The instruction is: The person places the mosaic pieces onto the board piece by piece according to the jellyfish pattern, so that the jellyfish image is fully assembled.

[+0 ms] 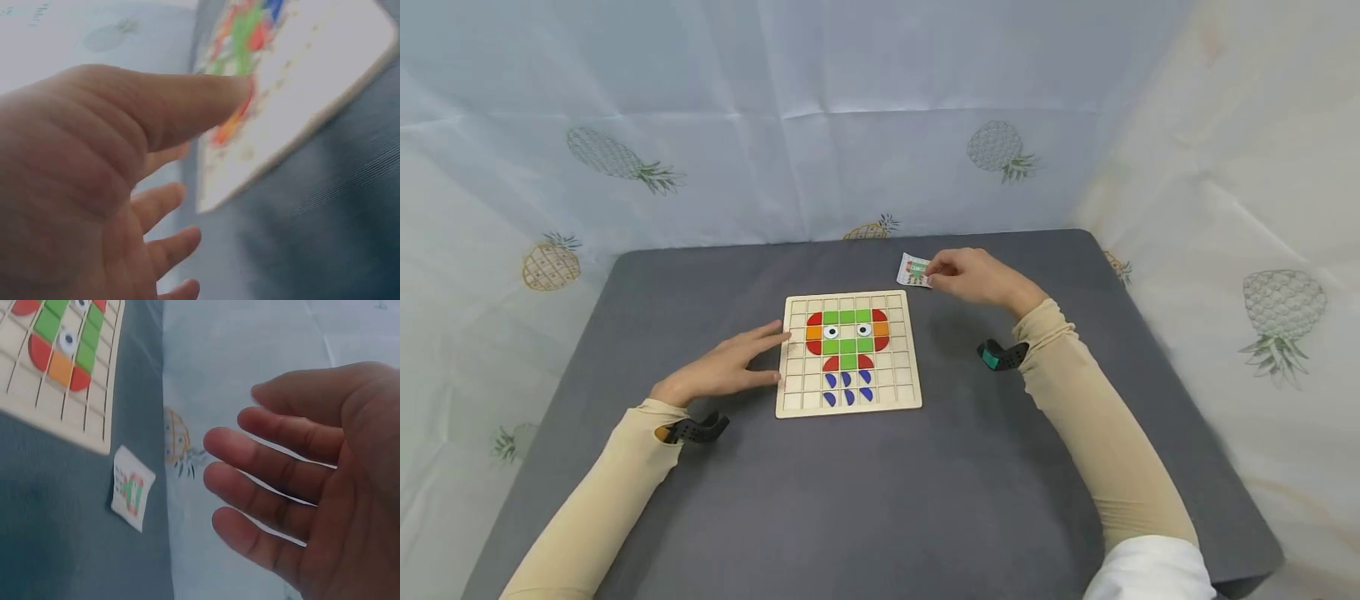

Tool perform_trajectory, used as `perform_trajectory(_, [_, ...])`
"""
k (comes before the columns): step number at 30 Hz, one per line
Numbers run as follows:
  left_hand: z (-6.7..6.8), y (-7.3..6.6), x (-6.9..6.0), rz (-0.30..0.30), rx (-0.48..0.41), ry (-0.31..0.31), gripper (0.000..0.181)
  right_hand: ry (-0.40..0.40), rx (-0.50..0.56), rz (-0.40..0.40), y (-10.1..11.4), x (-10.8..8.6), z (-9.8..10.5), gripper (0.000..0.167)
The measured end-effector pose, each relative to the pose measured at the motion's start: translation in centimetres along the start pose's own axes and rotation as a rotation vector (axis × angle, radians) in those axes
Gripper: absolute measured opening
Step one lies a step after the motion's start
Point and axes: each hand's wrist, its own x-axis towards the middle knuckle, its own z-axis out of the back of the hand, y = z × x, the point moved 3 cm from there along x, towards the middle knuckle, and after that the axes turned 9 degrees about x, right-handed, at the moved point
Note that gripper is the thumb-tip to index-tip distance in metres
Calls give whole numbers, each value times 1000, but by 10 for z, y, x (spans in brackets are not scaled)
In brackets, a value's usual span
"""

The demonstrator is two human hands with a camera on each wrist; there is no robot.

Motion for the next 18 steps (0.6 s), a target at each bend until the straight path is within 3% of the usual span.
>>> perform_trajectory(3, [40, 8, 5, 22, 6, -23, 73, -13, -11, -14, -6, 11, 12, 48])
perform_trajectory(6, [95, 12, 17, 61, 50, -41, 74, -41, -13, -34, -7, 26, 29, 73])
perform_trajectory(9, [154, 12, 35, 119, 176, -74, 76, -95, -4, -53, -3, 42, 48, 88])
perform_trajectory(12, [202, 16, 52, 203, 286, -117, 79, -201, -8, -40, 3, 57, 63, 89])
perform_trajectory(15, [230, 24, 63, 301, 305, -189, 82, -350, -69, -9, 3, 71, 72, 83])
perform_trajectory(18, [236, 29, 72, 377, 279, -247, 84, -486, -206, -15, -4, 82, 73, 81])
